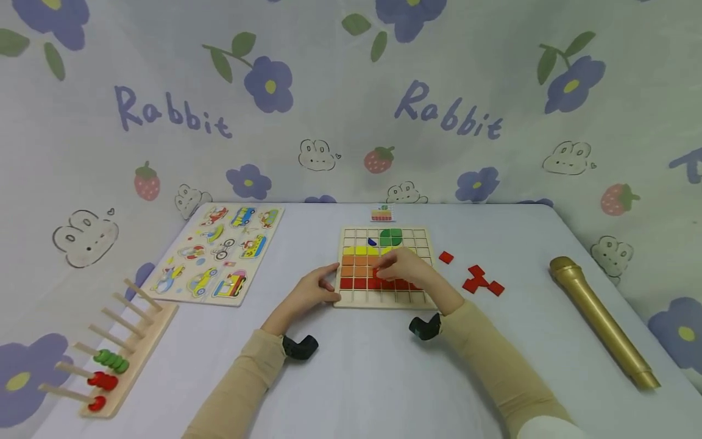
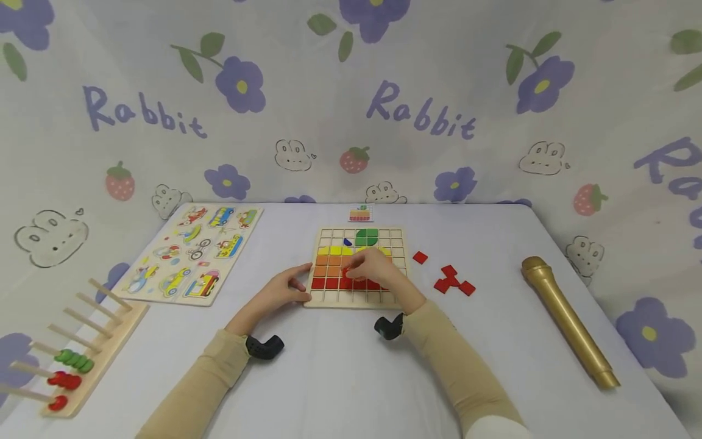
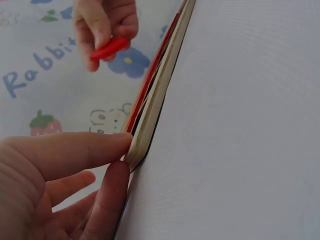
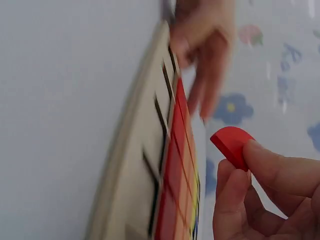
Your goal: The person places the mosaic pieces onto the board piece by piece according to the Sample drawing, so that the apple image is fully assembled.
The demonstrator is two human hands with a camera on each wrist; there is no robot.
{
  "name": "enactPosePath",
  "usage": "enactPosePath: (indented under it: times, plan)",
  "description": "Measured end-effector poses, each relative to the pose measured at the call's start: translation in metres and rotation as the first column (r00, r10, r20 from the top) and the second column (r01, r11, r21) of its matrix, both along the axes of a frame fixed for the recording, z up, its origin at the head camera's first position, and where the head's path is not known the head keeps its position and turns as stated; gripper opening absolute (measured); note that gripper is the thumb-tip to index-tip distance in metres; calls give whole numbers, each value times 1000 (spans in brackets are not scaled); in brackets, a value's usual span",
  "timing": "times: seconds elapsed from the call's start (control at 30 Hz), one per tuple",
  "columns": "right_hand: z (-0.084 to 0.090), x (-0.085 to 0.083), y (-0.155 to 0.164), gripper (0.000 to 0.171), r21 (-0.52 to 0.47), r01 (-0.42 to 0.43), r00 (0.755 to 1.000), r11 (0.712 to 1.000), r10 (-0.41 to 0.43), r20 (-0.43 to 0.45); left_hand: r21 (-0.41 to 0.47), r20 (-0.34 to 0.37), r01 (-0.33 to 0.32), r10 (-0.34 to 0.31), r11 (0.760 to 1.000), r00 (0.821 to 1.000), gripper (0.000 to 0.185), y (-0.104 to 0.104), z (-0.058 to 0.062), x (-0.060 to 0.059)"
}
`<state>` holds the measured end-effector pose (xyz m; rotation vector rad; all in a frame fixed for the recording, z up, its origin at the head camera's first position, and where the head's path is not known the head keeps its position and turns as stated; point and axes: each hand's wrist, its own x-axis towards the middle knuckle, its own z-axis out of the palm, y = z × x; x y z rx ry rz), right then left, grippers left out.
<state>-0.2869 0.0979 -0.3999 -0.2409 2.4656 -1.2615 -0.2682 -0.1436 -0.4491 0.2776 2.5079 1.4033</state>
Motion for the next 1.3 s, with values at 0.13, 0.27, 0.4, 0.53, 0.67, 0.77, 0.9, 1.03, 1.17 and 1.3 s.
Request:
enactPosePath:
  times: [0.13,0.27,0.4,0.53,0.67,0.77,0.9,1.03,1.17,1.3]
  plan:
    - [-3,6,-30,12,58,-102,993,993,105,-56,-2,-15,26,-26,1000,1000,75,4,0,-3]
    - [-6,9,-49,6,126,-153,977,980,169,-129,12,-24,44,-43,999,999,75,4,-2,-6]
    - [-13,9,-56,4,166,-174,969,971,199,-149,30,-28,56,-55,998,998,75,5,-3,-5]
    - [-19,9,-58,2,217,-164,960,962,207,-190,44,-26,63,-62,997,998,74,6,-3,-5]
    - [-21,10,-58,5,241,-154,953,958,208,-222,29,-29,54,-53,998,998,74,6,-3,-6]
    - [-19,9,-54,2,170,-143,971,975,172,-169,17,-27,42,-42,999,999,73,6,-2,-6]
    - [-10,1,-33,8,86,-30,994,996,39,-99,19,-12,33,-33,999,999,74,6,0,-6]
    - [-5,-10,6,18,82,109,988,991,-99,-119,22,2,24,-24,999,1000,75,5,-1,-6]
    - [-5,-15,54,28,64,203,973,977,-194,-123,22,-1,21,-21,1000,1000,74,1,-2,-4]
    - [-11,-16,92,33,42,270,957,962,-263,-120,31,-4,22,-21,999,1000,74,-2,-3,-2]
